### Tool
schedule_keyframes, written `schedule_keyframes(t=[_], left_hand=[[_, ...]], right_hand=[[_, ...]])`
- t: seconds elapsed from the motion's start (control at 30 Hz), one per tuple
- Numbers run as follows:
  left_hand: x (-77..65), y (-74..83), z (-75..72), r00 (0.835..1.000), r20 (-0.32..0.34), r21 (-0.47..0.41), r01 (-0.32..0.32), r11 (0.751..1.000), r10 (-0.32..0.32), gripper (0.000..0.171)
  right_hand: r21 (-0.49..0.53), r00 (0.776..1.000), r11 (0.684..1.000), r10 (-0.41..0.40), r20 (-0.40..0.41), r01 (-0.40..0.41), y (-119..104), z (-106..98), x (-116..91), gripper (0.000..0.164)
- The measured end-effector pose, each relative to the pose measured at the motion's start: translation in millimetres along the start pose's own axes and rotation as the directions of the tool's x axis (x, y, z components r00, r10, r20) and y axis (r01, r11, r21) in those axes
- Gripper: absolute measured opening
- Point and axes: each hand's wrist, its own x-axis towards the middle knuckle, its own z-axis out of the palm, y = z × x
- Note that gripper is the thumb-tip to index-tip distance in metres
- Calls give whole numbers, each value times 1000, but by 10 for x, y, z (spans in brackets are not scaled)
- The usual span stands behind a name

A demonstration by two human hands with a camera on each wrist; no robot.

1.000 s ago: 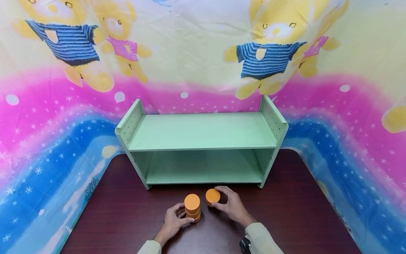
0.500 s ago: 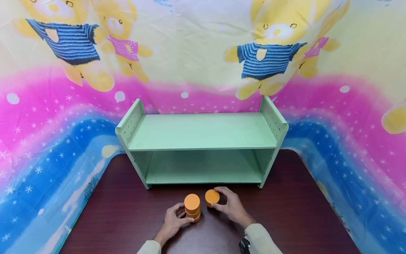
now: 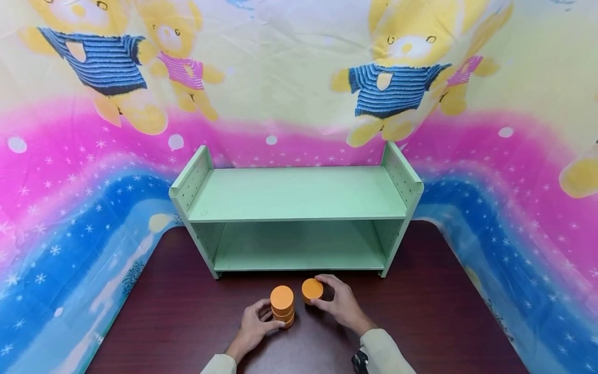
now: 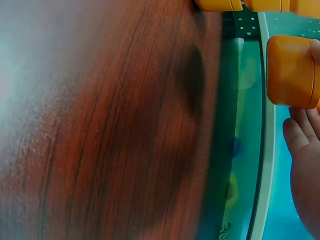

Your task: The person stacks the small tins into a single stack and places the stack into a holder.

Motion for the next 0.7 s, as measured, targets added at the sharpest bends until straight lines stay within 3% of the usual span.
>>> schedule_keyframes(t=[0.7], left_hand=[[-11,27,-7,1000,6,12,21,1000,-21,62]], right_hand=[[-22,998,998,-67,-22,66,-50,-51,27,56]])
